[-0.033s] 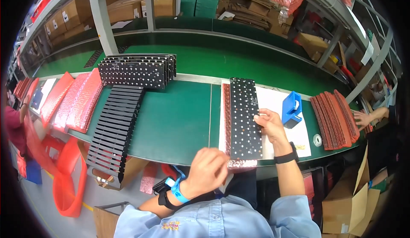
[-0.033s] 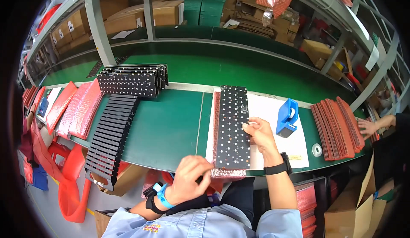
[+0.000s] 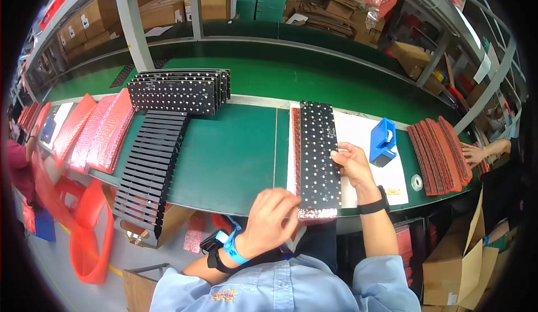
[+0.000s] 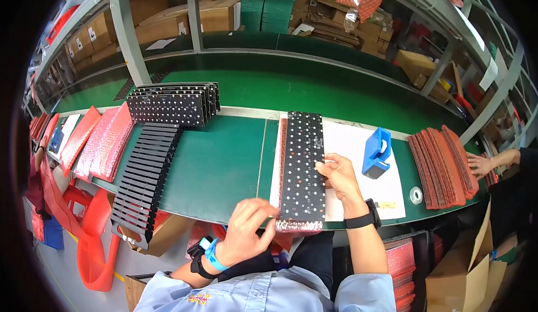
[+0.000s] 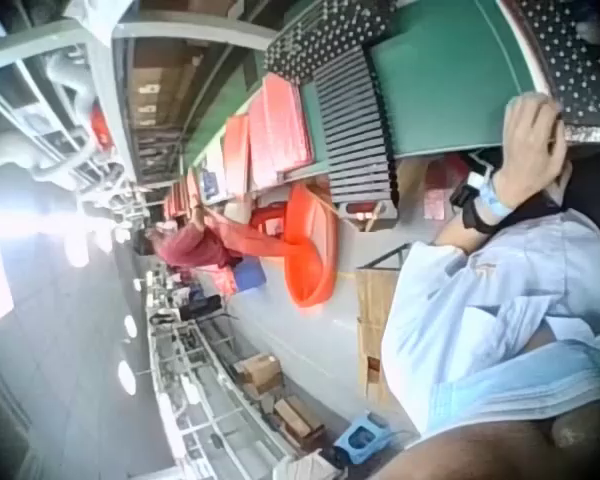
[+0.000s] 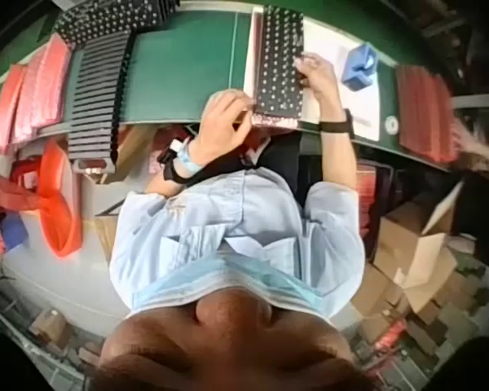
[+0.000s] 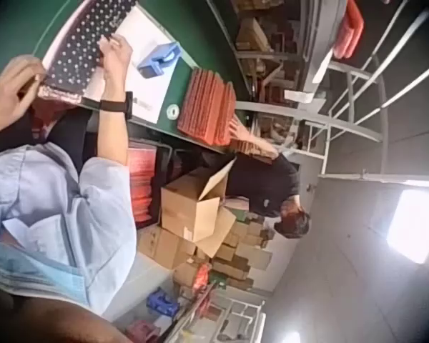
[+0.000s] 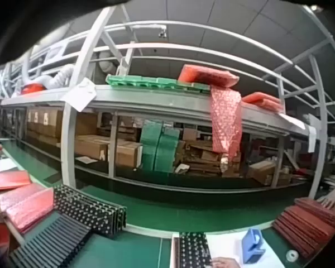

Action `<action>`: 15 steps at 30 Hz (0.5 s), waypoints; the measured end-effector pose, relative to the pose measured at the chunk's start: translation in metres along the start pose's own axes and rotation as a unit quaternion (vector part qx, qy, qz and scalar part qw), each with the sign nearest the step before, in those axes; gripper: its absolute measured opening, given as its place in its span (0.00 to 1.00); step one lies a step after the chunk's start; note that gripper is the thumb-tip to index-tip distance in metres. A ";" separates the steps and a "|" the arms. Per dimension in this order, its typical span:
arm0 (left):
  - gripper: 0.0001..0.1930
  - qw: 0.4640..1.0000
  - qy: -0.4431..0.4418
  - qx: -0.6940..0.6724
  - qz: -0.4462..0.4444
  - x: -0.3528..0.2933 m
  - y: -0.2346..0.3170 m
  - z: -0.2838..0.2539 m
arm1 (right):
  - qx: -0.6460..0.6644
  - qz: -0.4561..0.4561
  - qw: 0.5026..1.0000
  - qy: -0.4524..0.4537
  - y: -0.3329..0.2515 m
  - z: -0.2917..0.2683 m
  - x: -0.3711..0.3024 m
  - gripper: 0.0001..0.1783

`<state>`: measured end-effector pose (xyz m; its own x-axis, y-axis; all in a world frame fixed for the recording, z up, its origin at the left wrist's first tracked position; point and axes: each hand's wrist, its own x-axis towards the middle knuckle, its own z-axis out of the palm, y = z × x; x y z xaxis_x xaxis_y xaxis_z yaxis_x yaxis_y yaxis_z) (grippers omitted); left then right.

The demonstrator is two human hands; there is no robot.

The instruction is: Wrapping electronic components in bubble wrap and securing them with tape on a production line.

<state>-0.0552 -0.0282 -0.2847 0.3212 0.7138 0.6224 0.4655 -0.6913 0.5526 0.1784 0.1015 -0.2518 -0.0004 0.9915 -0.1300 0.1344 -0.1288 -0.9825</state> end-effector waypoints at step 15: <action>0.17 0.991 -0.063 0.114 -0.023 0.021 -0.008 0.023 | -0.500 -0.205 0.838 0.077 -0.003 0.009 0.031 0.23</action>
<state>-0.0336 -0.0054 -0.2889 0.3888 0.7622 0.5176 0.6517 -0.6246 0.4302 0.1689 0.1326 -0.2540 -0.1313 0.9493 0.2856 0.9175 0.2255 -0.3276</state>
